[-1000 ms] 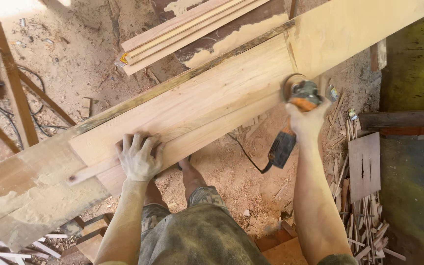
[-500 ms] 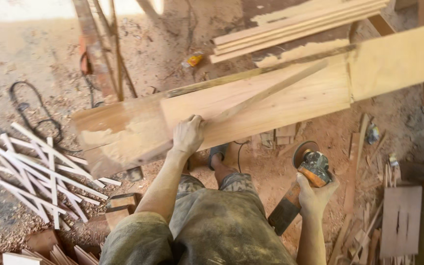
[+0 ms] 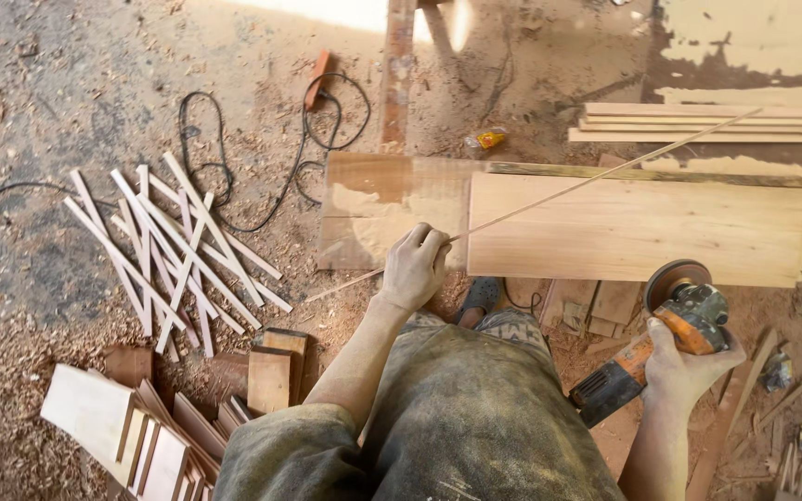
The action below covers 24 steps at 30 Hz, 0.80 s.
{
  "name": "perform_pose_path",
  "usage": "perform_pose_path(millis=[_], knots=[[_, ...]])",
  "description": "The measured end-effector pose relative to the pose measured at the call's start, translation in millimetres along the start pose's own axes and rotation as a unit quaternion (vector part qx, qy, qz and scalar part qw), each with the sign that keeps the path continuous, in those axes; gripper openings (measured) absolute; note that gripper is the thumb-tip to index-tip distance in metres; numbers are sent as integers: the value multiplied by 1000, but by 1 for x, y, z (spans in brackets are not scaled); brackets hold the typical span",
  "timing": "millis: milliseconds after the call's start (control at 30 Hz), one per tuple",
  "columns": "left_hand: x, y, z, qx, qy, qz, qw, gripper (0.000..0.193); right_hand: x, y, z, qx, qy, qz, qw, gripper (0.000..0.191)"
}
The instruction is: The person uses an orbital sander to smooth the surface of several wooden planks placed on a workbench. They hold each plank steady with one hand while moving the sander along its length, then set the finished plank aside and pick up the next one.
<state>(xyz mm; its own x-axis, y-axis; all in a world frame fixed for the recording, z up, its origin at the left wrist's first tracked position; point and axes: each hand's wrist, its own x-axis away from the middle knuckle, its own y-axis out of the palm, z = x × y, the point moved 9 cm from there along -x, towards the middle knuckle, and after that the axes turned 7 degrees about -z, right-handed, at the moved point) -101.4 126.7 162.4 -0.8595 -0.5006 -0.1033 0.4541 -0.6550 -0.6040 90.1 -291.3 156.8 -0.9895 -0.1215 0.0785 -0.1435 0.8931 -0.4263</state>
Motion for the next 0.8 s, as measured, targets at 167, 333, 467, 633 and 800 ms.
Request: perform_pose_path(millis=[167, 333, 467, 633, 800], knots=[[8, -21, -15, 27, -24, 7, 999, 8, -6, 28, -26, -10, -18, -26, 999, 77], [7, -23, -16, 78, -21, -10, 997, 23, -1, 39, -34, -15, -7, -34, 999, 78], [-7, -6, -2, 69, -15, -29, 997, 19, 6, 33, -34, 21, -19, -20, 999, 78], [-46, 54, 24, 74, -41, -97, 992, 15, 17, 9, -14, 42, 32, 16, 998, 85], [-99, 146, 70, 77, -38, -192, 978, 18, 35, -21, -3, 120, 78, 44, 989, 85]])
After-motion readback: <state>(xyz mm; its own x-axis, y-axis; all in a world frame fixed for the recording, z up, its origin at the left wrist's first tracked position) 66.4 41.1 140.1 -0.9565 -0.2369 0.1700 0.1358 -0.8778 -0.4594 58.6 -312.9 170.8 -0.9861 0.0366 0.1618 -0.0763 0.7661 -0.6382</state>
